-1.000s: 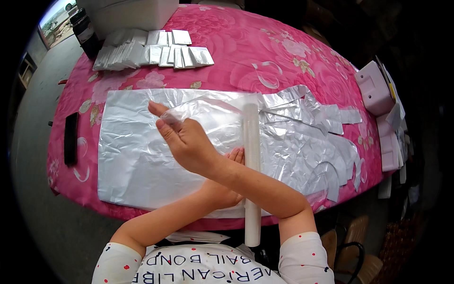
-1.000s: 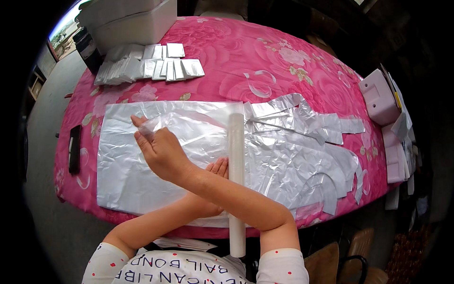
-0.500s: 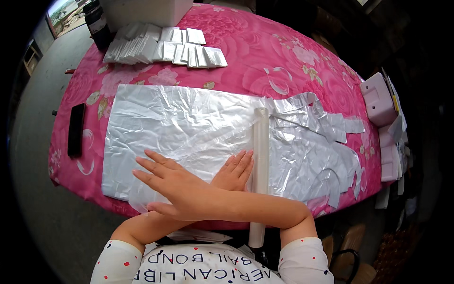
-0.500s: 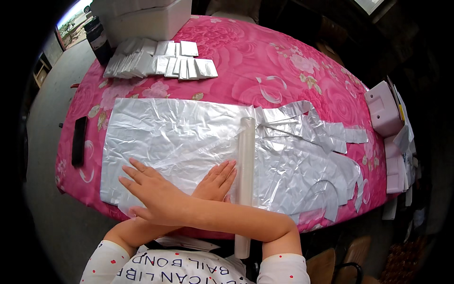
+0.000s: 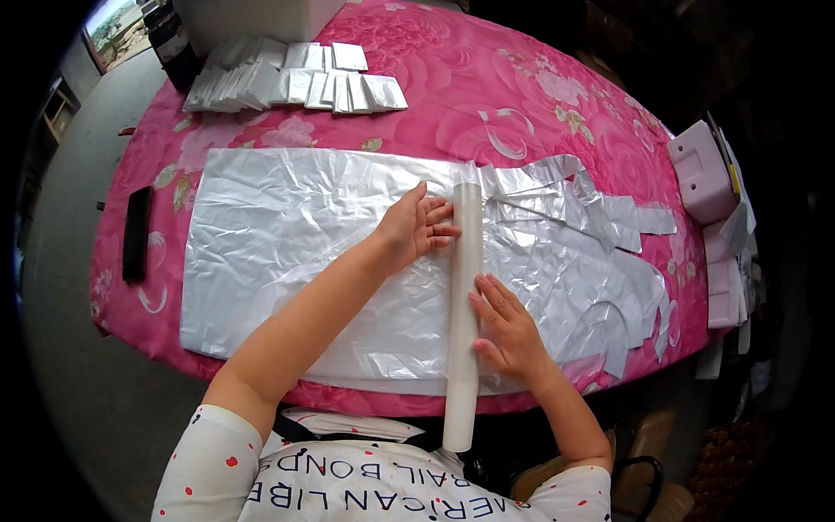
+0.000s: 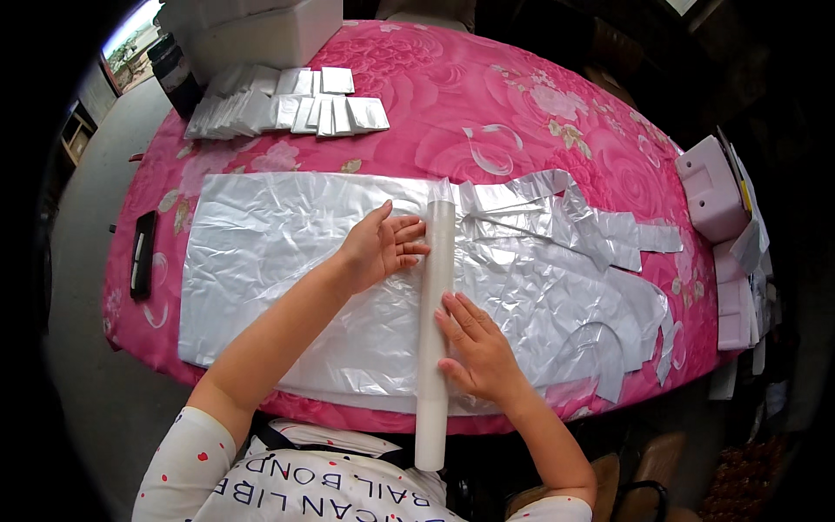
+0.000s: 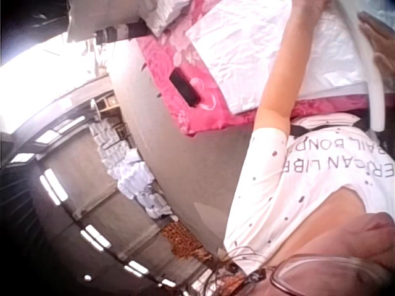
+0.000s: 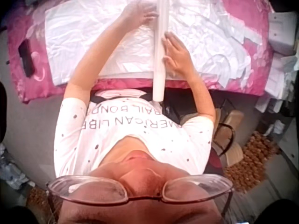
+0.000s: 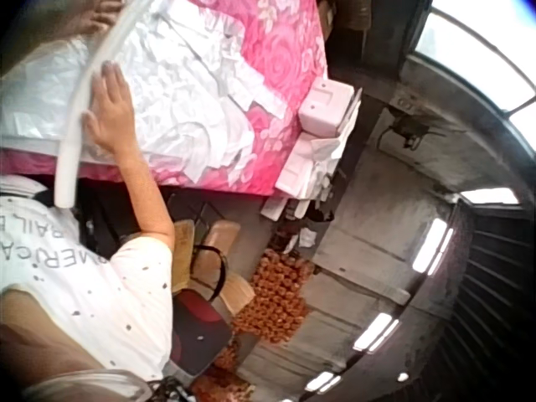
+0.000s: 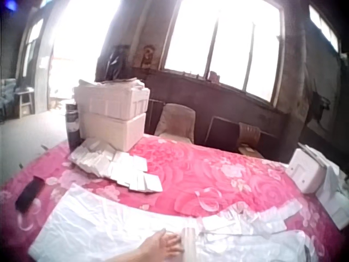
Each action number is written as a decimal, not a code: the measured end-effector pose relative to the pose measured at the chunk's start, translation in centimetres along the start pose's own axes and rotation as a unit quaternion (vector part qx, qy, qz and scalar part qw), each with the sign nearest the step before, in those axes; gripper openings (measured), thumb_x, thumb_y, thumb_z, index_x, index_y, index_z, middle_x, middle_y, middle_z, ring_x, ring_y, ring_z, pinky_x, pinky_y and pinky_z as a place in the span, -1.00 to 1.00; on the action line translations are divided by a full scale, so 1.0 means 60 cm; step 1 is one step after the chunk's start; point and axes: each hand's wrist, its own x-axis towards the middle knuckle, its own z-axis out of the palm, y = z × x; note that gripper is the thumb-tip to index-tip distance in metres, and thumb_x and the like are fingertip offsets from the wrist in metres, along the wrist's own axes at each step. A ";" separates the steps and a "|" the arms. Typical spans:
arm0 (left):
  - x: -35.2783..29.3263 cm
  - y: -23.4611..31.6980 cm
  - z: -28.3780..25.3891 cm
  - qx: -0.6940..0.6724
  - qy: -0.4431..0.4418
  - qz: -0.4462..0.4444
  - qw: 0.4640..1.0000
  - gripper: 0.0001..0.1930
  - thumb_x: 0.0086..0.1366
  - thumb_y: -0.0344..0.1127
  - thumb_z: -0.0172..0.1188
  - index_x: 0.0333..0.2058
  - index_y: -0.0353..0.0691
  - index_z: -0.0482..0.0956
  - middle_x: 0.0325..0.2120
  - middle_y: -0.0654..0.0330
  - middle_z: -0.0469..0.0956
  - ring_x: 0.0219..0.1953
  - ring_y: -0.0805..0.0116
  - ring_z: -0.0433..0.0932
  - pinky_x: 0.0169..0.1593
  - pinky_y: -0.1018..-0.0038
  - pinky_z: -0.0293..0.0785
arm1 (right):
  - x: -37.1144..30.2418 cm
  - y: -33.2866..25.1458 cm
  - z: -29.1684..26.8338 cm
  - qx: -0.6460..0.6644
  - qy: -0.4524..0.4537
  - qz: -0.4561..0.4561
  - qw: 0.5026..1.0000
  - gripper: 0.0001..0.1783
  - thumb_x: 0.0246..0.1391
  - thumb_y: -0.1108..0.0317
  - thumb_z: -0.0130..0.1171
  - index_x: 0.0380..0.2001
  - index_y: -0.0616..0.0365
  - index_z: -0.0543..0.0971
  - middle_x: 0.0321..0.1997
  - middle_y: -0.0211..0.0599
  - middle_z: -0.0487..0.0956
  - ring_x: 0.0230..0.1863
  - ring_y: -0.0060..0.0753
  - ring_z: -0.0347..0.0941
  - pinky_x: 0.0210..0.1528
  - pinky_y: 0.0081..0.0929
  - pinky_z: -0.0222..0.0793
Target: The person repeatedly unrolls a plastic wrap sheet, places a small white rectangular item on it, folds the wrap around the item, and sets the wrapped unit aside. The process is repeated multiple times on a pink floral tablecloth.
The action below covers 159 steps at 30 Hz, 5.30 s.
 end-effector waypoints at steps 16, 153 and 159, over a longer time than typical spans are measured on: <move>-0.507 0.009 -0.260 0.840 0.099 0.284 0.452 -0.60 0.07 -0.32 0.14 -0.08 -0.32 0.44 -0.09 0.02 0.47 -0.06 0.08 0.43 0.02 0.27 0.33 | 0.221 -0.274 0.182 0.321 -0.052 -0.217 0.920 -0.51 0.13 0.09 0.01 0.02 0.20 0.41 0.11 -0.07 0.40 0.28 -0.01 0.10 0.25 -0.22 0.06; -0.525 0.040 -0.233 0.504 -0.131 -0.237 0.821 -0.50 -0.01 -0.12 0.38 -0.14 -0.29 0.52 -0.36 0.13 0.58 -0.30 0.36 0.55 -0.21 0.47 0.44 | 0.221 0.171 -0.015 0.249 0.142 0.305 0.908 -0.84 0.08 0.33 0.13 -0.44 0.21 0.55 -0.62 -0.58 0.40 -0.61 -0.77 0.21 -0.55 -0.72 0.11; -0.364 0.065 -0.125 0.808 -0.031 0.149 0.568 -0.58 -0.12 -0.13 0.36 -0.26 -0.15 0.51 -0.44 0.19 0.54 -0.34 0.19 0.52 -0.29 0.33 0.42 | 0.288 0.084 0.057 0.264 0.035 0.205 0.942 -0.82 0.08 0.33 0.12 -0.43 0.25 0.54 -0.60 -0.55 0.44 -0.56 -0.75 0.22 -0.50 -0.67 0.17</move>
